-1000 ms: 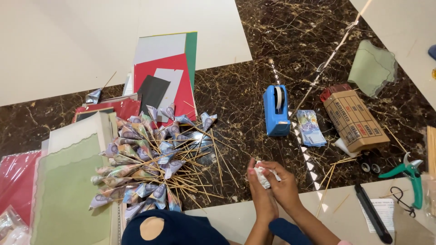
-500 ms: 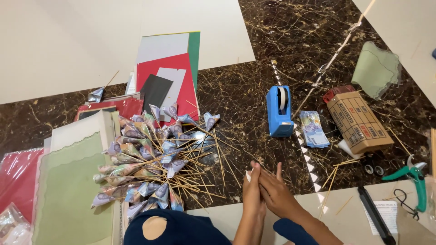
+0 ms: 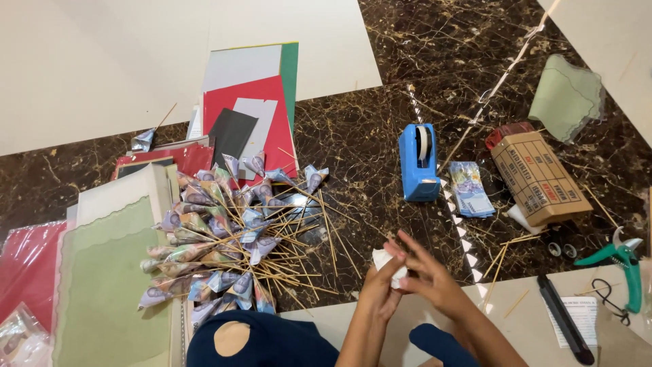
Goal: Assembling decorative bouquets by folding currency notes and taping them onto wooden sticks.
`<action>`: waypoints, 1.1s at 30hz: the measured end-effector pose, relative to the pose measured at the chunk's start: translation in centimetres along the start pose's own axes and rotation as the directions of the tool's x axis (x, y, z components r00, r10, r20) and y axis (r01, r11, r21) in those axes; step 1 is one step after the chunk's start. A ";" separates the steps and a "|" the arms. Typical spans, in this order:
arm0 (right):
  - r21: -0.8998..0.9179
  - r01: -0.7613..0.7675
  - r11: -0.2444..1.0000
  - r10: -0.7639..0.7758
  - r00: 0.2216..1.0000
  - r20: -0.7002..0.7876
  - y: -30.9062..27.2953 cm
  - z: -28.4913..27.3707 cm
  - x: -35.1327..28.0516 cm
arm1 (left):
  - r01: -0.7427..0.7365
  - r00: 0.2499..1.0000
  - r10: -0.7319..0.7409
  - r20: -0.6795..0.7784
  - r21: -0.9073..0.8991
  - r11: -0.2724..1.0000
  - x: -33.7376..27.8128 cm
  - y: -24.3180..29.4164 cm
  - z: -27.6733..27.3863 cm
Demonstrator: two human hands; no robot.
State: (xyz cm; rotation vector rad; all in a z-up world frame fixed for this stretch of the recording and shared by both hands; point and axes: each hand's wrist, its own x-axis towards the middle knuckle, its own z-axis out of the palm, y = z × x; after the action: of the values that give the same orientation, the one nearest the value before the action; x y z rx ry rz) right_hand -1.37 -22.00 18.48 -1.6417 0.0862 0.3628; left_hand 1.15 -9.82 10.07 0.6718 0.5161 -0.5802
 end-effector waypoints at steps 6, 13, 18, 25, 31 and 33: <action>0.177 0.051 0.983 -0.016 0.981 -0.192 0.6 -3.3 1.3 | 0.119 0.983 -0.099 0.153 -0.122 0.985 0.4 -0.1 -1.4; -0.082 0.080 0.993 -0.061 0.976 0.210 1.9 -5.9 2.4 | 0.249 0.887 -0.270 0.374 0.104 0.963 -1.8 1.4 -0.8; -0.224 -0.080 0.971 0.118 0.980 0.163 -0.1 -5.1 2.0 | 0.270 0.872 -0.336 0.357 0.222 0.937 -2.3 1.3 -0.5; -0.446 -0.078 0.891 0.068 0.997 -0.040 -1.9 -4.0 0.2 | 0.272 0.883 -0.313 0.349 0.162 0.948 -2.3 1.2 -0.5; -0.541 0.138 0.830 -0.304 0.924 -0.231 0.3 -2.3 -0.9 | 0.252 0.942 -0.239 0.235 -0.028 0.967 0.4 -0.4 -2.0; -0.557 0.240 0.795 -0.426 0.875 -0.232 0.9 -2.0 -1.2 | 0.229 0.957 -0.217 0.194 -0.038 0.973 0.2 -0.3 -1.8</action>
State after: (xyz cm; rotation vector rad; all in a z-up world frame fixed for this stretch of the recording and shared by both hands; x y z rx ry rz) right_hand -2.37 -24.22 18.09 -2.1991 -0.0501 -0.2146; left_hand 0.64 -8.87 8.61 0.4976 0.4325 -0.8295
